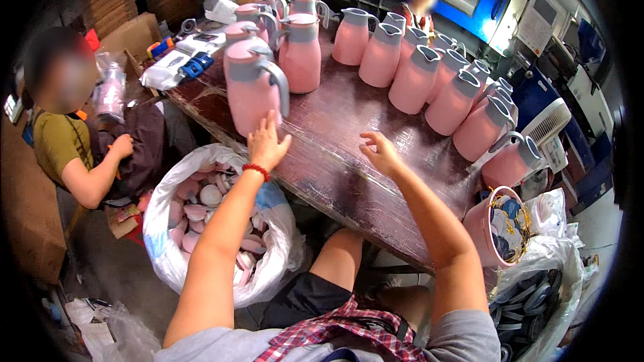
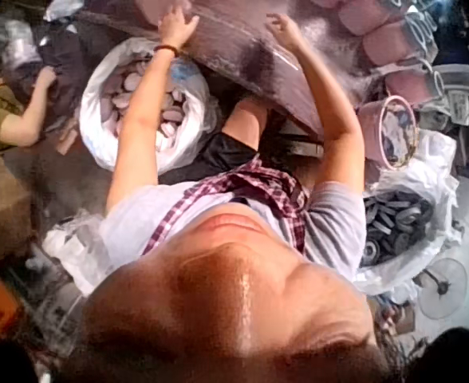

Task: The person assembles plastic carafes by hand. They retrieve pink carafe bodies and grey lids from sacks, attach the lids to the bodies, and arrange the completed carafes on a table.

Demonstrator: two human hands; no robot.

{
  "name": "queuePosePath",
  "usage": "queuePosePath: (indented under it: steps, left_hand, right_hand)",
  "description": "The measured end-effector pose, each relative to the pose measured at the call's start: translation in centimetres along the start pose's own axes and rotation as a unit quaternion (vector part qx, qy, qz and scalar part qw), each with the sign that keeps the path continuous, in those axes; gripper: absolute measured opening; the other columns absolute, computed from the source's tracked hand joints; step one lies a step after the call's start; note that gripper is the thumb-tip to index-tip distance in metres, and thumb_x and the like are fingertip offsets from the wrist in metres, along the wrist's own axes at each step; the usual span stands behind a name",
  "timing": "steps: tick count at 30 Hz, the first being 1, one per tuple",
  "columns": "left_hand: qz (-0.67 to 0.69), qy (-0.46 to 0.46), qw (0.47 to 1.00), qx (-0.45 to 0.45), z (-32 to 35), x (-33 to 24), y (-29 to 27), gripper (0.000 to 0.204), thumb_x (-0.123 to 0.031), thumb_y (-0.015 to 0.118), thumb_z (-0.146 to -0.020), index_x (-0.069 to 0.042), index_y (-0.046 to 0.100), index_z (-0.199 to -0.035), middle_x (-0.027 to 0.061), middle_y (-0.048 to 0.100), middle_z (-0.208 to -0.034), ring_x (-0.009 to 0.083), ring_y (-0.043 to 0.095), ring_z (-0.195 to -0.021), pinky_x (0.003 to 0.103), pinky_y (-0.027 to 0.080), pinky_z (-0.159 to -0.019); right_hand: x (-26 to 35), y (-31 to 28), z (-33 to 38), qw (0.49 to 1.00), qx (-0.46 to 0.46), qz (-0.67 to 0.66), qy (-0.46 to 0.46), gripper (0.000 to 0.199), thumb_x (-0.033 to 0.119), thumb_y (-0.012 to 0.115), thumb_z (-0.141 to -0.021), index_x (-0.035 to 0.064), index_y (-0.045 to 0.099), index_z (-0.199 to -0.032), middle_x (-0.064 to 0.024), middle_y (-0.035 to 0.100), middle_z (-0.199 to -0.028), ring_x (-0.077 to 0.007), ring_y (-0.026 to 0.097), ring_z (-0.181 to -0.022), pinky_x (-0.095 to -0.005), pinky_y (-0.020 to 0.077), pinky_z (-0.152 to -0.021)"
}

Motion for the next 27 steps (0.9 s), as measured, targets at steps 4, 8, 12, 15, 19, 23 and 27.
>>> queuePosePath:
  steps: [4, 8, 12, 15, 19, 23, 27]
  left_hand:
    - [0.025, -0.036, 0.996, 0.076, -2.7, 3.7, 3.3, 0.037, -0.032, 0.063, -0.078, -0.005, 0.054, -0.101, 0.0149, 0.056, -0.107, 0.0336, 0.057, -0.096, 0.044, 0.044, -0.082]
    - [0.007, 0.163, 0.986, 0.046, -5.3, 3.6, 4.4, 0.034, -0.03, 0.063, -0.08, -0.005, 0.055, -0.103, 0.0112, 0.055, -0.105, 0.0279, 0.052, -0.101, 0.04, 0.042, -0.084]
    - [0.049, 0.199, 0.959, 0.195, -5.8, 4.3, 7.0, 0.047, -0.03, 0.051, -0.089, -0.005, 0.044, -0.128, 0.0151, 0.037, -0.138, 0.0323, 0.031, -0.13, 0.043, 0.023, -0.107]
    - [0.088, 0.196, 0.96, 0.178, -6.0, 4.7, 6.8, 0.046, -0.03, 0.053, -0.088, -0.005, 0.046, -0.126, 0.0146, 0.039, -0.137, 0.0317, 0.032, -0.13, 0.043, 0.022, -0.108]
    - [0.116, 0.189, 0.957, 0.188, -6.4, 4.9, 6.6, 0.046, -0.028, 0.057, -0.085, -0.004, 0.048, -0.123, 0.0136, 0.041, -0.136, 0.0321, 0.032, -0.13, 0.043, 0.024, -0.107]
    - [0.158, 0.161, 0.953, 0.205, -6.9, 5.0, 6.4, 0.044, -0.022, 0.064, -0.079, -0.005, 0.052, -0.118, 0.0137, 0.043, -0.135, 0.0328, 0.034, -0.129, 0.044, 0.025, -0.107]
    - [0.175, 0.156, 0.952, 0.195, -7.1, 5.0, 6.3, 0.044, -0.019, 0.066, -0.077, -0.006, 0.053, -0.117, 0.0131, 0.045, -0.134, 0.0329, 0.036, -0.128, 0.044, 0.027, -0.106]
  right_hand:
    - [-2.0, -4.6, -4.7, 0.995, -0.033, 0.072, -0.056, 0.032, 0.018, 0.065, -0.08, 0.005, 0.057, -0.109, -0.0158, 0.058, -0.107, -0.0303, 0.059, -0.097, -0.0375, 0.0477, -0.082]
    - [-1.7, -9.7, -13.2, 0.968, -0.119, 0.178, -0.132, 0.035, 0.018, 0.064, -0.08, 0.0048, 0.055, -0.111, -0.0164, 0.057, -0.106, -0.0339, 0.056, -0.098, -0.0398, 0.0458, -0.085]
    - [-1.2, -11.7, -22.2, 0.927, -0.141, 0.304, -0.172, 0.042, 0.024, 0.06, -0.082, 0.008, 0.05, -0.119, -0.0169, 0.052, -0.119, -0.0369, 0.05, -0.109, -0.0433, 0.042, -0.092]
    - [-0.3, -11.2, -30.1, 0.885, -0.179, 0.358, -0.239, 0.048, 0.026, 0.059, -0.082, 0.0095, 0.045, -0.124, -0.0161, 0.048, -0.126, -0.0384, 0.047, -0.113, -0.045, 0.0396, -0.097]
    - [0.9, -10.2, -38.8, 0.836, -0.228, 0.417, -0.275, 0.05, 0.033, 0.057, -0.086, 0.0034, 0.047, -0.125, -0.0176, 0.052, -0.124, -0.0329, 0.05, -0.113, -0.0382, 0.0396, -0.095]
    - [-0.9, -8.3, -44.1, 0.888, -0.106, 0.445, -0.047, 0.075, 0.05, 0.06, -0.078, 0.012, 0.033, -0.138, -0.0164, 0.043, -0.134, -0.0376, 0.04, -0.124, -0.0518, 0.0335, -0.099]
    - [-1.1, -8.7, -44.5, 0.82, -0.118, 0.557, -0.062, 0.055, 0.05, 0.057, -0.079, 0.0184, 0.052, -0.123, -0.0135, 0.056, -0.113, -0.0305, 0.051, -0.112, -0.0494, 0.039, -0.092]
Point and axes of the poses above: each hand's wrist, its own z-axis away from the middle knuckle, its own y-axis out of the palm, x = y × z, the point moved 7 cm from there along -z, towards the middle knuckle
